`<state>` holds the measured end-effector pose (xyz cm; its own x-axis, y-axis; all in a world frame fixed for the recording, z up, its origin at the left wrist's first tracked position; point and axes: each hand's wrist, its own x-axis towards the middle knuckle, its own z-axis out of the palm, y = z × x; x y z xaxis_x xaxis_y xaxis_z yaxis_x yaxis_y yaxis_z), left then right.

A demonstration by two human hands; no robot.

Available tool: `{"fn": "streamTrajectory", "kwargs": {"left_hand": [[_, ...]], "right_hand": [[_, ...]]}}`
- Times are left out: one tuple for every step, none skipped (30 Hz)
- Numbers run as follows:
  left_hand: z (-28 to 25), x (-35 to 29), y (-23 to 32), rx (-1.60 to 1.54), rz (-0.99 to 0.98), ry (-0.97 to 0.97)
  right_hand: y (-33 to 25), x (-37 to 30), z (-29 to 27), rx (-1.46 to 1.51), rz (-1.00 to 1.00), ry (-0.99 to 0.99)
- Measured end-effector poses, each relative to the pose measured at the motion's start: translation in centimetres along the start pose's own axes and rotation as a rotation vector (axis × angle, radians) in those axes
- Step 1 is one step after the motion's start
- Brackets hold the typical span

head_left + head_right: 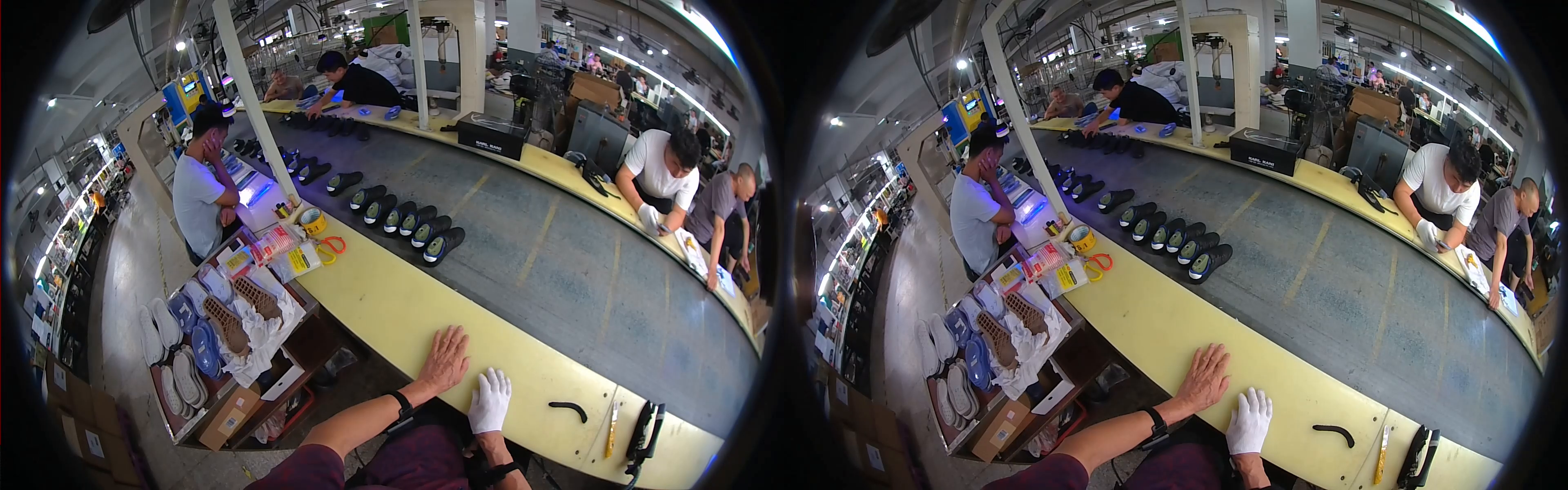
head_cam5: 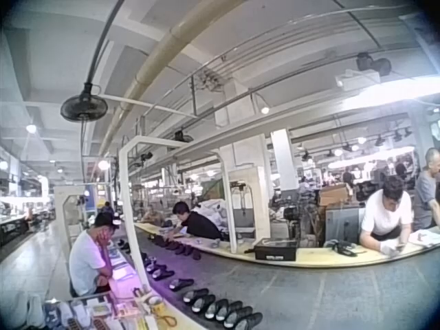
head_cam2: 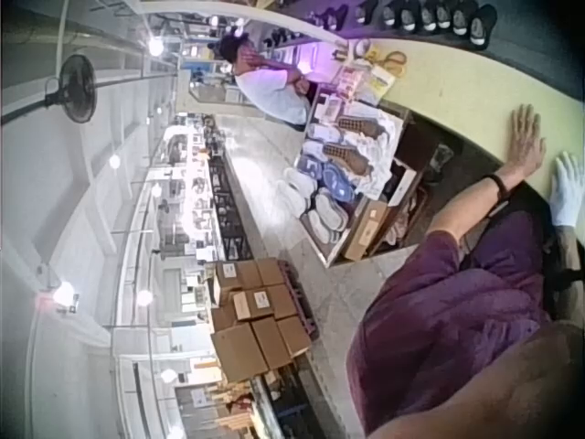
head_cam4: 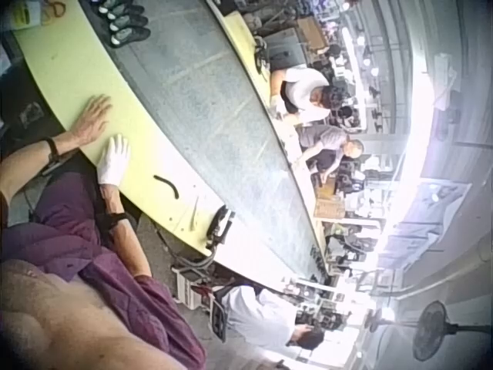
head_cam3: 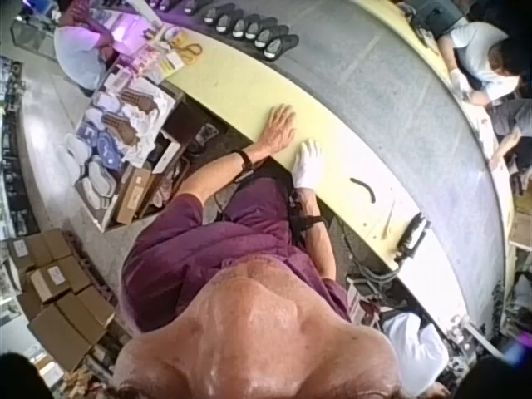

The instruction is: Inspecting and handling shoe soles on a conveyor belt.

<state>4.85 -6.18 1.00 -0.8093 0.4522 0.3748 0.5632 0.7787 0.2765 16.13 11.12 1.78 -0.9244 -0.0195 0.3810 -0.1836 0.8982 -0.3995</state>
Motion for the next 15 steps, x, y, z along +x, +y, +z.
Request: {"fn": "streamTrajectory", "kwargs": {"left_hand": [[-0.03,0.0,0.01,0.001,-0.034,-0.041],[-0.05,0.01,0.02,-0.001,-0.033,-0.042],[-0.07,0.01,0.02,-0.005,0.003,0.001],[-0.07,0.01,0.02,-0.003,-0.032,-0.042],[-0.07,0.0,0.01,-0.003,-0.031,-0.038],[-0.05,-0.02,0.01,-0.004,0.003,0.006],[-0.01,-0.02,0.02,-0.003,-0.031,-0.034],[0.03,-0.03,0.02,-0.001,-0.03,-0.029],[0.06,-0.05,0.01,-0.001,0.002,0.012],[0.09,-0.05,0.0,0.001,-0.029,-0.023],[0.12,-0.04,-0.01,0.002,-0.027,-0.023],[0.14,-0.04,-0.01,0.002,0.004,0.01],[0.15,-0.06,-0.01,0.004,-0.026,-0.022],[0.15,-0.07,-0.01,0.004,-0.026,-0.023],[0.15,-0.07,0.0,0.003,0.006,0.014]], "right_hand": [[-0.01,0.0,-0.03,-0.005,0.015,0.019],[-0.02,0.01,-0.05,0.001,-0.001,0.0],[-0.03,0.01,-0.07,0.001,-0.001,0.0],[-0.05,0.02,-0.08,-0.005,0.013,0.021],[-0.05,0.04,-0.09,0.001,-0.001,0.0],[-0.05,0.05,-0.1,0.003,-0.002,0.0],[-0.03,0.06,-0.1,-0.001,0.014,0.019],[-0.03,0.06,-0.1,0.005,-0.002,-0.001],[-0.04,0.06,-0.1,0.006,-0.006,0.006],[-0.04,0.05,-0.11,0.003,0.008,0.03],[-0.04,0.04,-0.12,0.007,-0.009,0.012],[-0.03,0.04,-0.14,0.006,-0.009,0.012],[-0.04,0.03,-0.14,0.0,0.007,0.029],[-0.06,0.01,-0.15,0.005,-0.01,0.01],[-0.07,0.01,-0.15,0.004,-0.008,0.008]]}}
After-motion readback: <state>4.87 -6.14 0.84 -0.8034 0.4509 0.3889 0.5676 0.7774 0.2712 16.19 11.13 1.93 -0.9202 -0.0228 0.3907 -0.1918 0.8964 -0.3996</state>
